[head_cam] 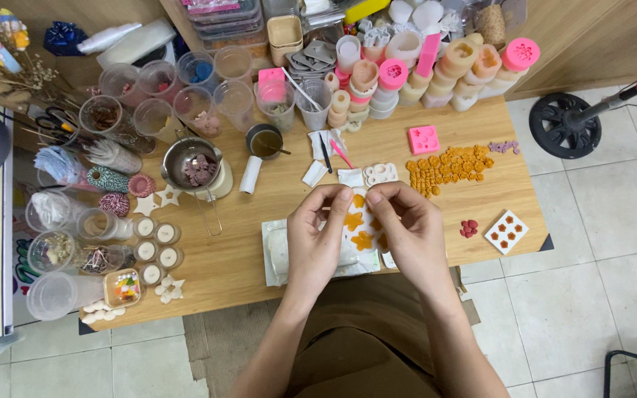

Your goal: The person places small orange wax shapes into a white flower-shaped silicone mold by hand while standing at a workbench.

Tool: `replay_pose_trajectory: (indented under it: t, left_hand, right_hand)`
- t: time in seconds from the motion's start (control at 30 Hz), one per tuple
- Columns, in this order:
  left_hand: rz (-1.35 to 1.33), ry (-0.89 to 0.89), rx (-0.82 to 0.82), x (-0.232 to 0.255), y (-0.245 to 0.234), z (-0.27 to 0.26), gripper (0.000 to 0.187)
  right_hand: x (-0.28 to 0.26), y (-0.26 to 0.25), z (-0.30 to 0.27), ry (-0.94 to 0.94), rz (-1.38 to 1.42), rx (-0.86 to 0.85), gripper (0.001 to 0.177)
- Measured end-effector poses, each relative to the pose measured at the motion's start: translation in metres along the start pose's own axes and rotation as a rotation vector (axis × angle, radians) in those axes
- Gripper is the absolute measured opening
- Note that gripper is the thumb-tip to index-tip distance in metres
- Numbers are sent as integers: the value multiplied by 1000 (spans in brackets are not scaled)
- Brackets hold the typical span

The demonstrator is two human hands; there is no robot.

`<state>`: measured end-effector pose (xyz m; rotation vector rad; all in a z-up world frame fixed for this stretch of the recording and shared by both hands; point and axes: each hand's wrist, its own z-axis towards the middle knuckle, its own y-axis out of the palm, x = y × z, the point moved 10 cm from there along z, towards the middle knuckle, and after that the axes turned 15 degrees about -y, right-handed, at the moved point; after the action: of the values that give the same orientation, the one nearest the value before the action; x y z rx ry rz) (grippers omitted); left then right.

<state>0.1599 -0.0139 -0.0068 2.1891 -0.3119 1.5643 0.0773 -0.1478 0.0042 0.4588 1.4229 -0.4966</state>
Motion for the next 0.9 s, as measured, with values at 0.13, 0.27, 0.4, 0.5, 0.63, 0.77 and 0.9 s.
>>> replay_pose_trajectory:
  t: [0.13,0.27,0.4,0.5,0.63,0.77,0.9]
  left_hand:
    - [78,3,26,-1,-2,2,25]
    - [80,-6,25,-2,-3,1,26]
    - [67,-8,4,-2,-2,1,27]
    - [40,-12,4,-4,-4,2,27]
    - [11,-26,-7,-9,-6,4,26]
    - [104,28,-2,0,-8,4,25]
    - [157,68,20,7,-8,1,24]
  right_hand:
    - [3,1,-1,12,2,6,16]
    - [6,2,-1,9,-11,3,17]
    - [13,4,-2,67,-19,-16,18]
    - [14,6,-2,80,-4,-15,21]
    - [9,11,-1,80,1,-21,19]
    - [-6,9,-1,41,-78,-15,15]
    - [-7,9,5,-30,-104,-55,16]
